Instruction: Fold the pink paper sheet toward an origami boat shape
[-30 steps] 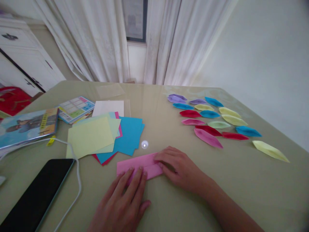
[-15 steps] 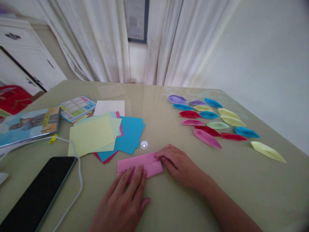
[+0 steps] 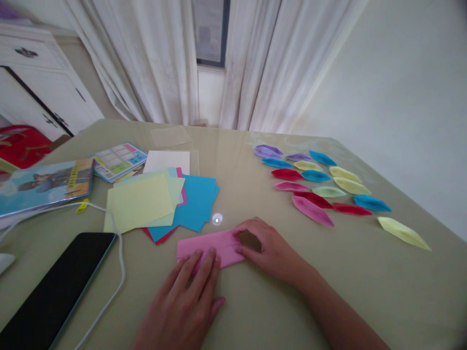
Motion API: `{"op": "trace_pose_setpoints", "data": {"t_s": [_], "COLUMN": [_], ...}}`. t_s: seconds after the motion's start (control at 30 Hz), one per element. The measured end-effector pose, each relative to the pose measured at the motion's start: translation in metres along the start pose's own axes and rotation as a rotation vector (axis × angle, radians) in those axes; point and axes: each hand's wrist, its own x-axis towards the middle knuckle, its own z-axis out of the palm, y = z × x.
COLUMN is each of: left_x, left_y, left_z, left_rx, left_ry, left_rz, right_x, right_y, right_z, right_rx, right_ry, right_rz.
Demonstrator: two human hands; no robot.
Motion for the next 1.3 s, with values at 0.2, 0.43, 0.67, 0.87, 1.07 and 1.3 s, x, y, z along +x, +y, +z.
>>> {"op": "trace_pose_setpoints", "data": {"t_s": [0.2,0.43,0.67,0.87,1.07,1.3], "left_x": [0.000,0.004,0.003,0.009,0.019,0.017], "left_y": [0.003,0.002,0.001,0.005,0.015,0.023], "left_z": [0.000,-0.003,-0.001,-0.001,-0.004,-0.002], "left_rx": [0.023,0.004,-0.030,-0.017,0.031,0.048], "left_ry": [-0.011,-0.007,-0.019,-0.069,-0.116,-0.141], "left_rz": [0.011,-0.004,-0.039,-0.014,-0.018,-0.065], "right_x": [-0.001,-0.002,-0.002,0.000,-0.001,-0.002], "right_y": [0.006,0.004,0.003,0.008,0.005,-0.014], "right_z": [-0.005,-0.007,-0.003,-0.005,-0.004,-0.001], "right_rx": [0.032,0.056,0.016,0.029,-0.041,-0.305], "right_ry": [-0.007,-0.001,0.020,0.011,0.033,-0.047], "right_rz": [-0.026,0.010,0.004,-0.007,-0.060,-0.106]}}
